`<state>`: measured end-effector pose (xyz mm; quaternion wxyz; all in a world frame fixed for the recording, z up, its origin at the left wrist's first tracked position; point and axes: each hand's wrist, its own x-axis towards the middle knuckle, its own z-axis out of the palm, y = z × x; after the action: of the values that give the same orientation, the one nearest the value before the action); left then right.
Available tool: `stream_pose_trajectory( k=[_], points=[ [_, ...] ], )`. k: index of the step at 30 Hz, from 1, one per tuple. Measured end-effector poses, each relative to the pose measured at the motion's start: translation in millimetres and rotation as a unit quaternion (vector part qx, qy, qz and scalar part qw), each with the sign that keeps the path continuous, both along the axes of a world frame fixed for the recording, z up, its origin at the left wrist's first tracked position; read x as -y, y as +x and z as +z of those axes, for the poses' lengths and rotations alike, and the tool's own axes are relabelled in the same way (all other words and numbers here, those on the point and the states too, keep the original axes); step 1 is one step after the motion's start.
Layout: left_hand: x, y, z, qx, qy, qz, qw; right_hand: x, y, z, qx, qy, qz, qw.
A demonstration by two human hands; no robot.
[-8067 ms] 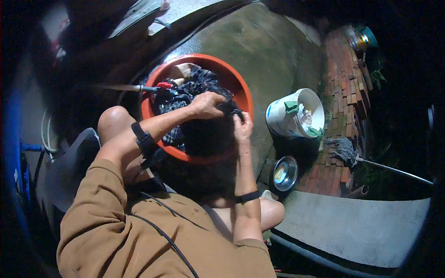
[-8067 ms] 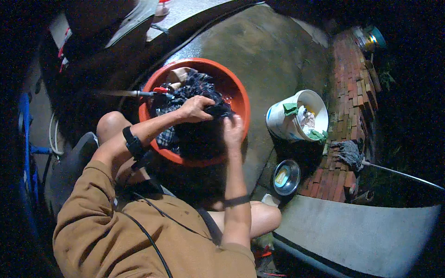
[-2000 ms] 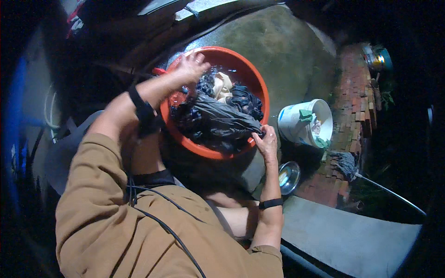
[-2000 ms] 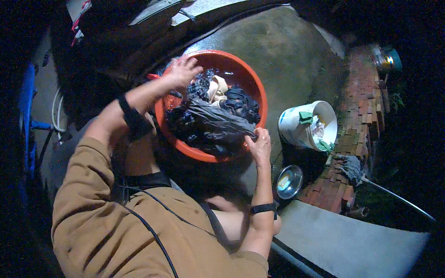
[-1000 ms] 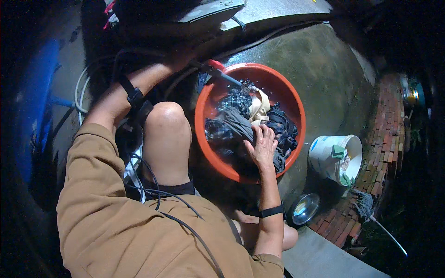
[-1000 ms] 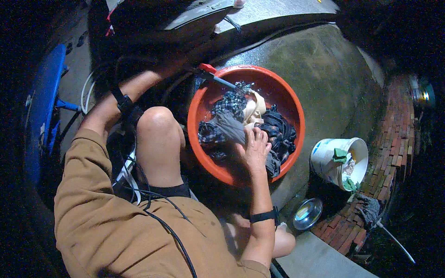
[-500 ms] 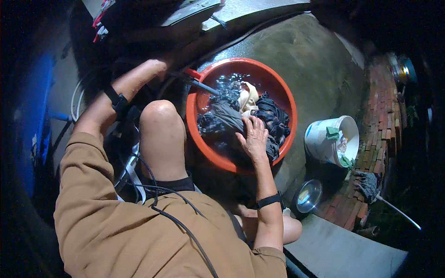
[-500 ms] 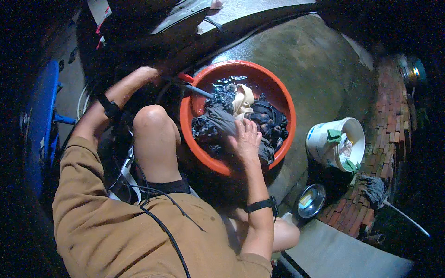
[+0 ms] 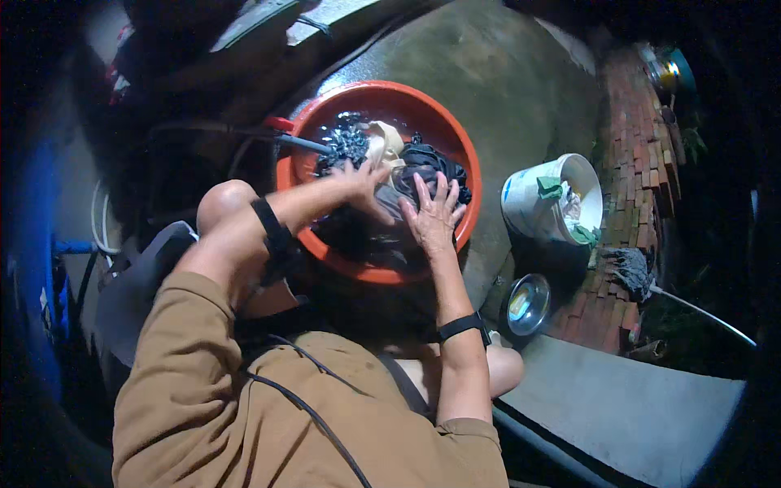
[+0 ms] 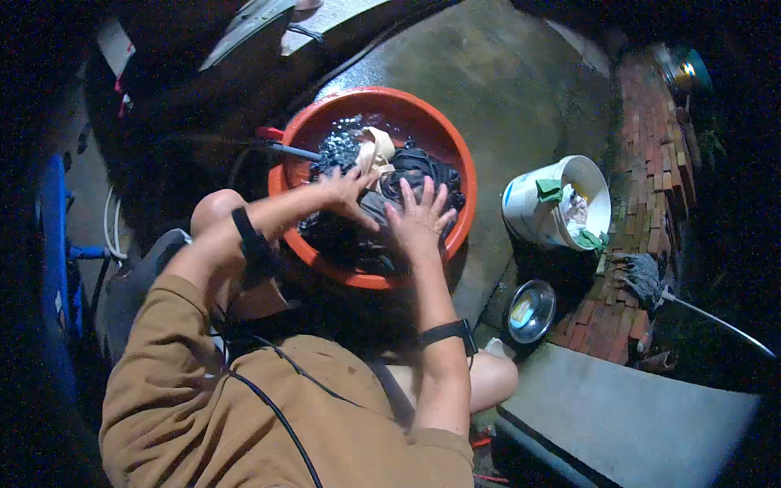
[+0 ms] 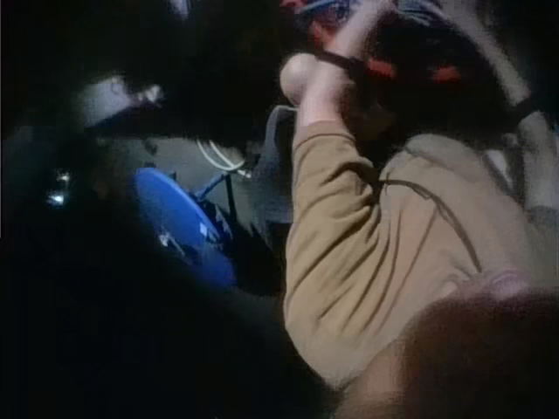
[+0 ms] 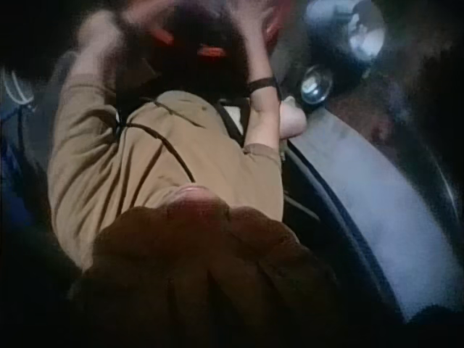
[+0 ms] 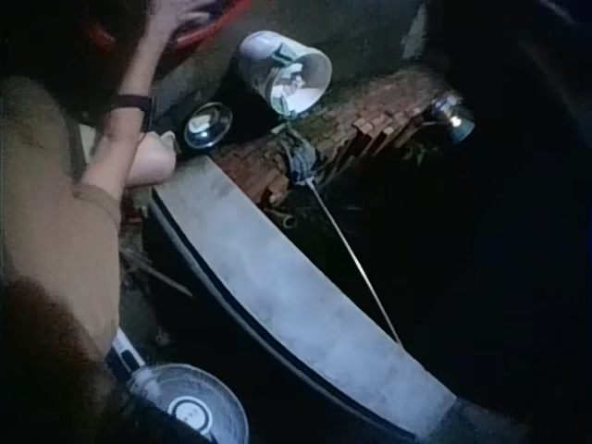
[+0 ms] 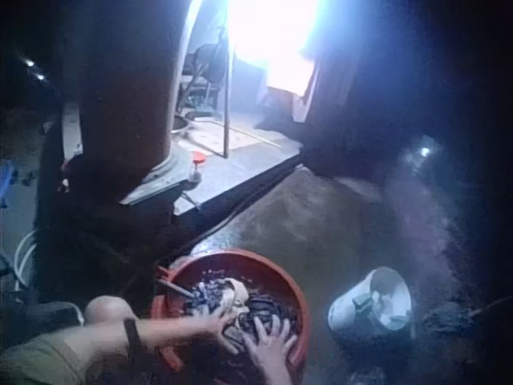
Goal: The person washes clothes by hand in a red basin filled with water. They repeatedly submerge, scrub, wring, and rinse various garments, including a plaid shirt and smaller items, then place them back into the basin.
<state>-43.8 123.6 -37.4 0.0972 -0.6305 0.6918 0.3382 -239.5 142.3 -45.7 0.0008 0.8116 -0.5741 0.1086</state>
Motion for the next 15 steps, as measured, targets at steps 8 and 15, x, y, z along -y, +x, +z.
stream_pose_trajectory(
  k=[8, 15],
  points=[
    [14.9, -23.8, -92.3, 0.15, -0.172, 0.015, 0.973, 39.9, 7.9, -65.4, 0.023, -0.005, -0.037, 0.999],
    [76.2, -9.1, -76.9, 0.106, -0.104, -0.007, 0.989, 108.3, 21.0, -77.3, 0.008, 0.013, -0.034, 0.999]
  ],
)
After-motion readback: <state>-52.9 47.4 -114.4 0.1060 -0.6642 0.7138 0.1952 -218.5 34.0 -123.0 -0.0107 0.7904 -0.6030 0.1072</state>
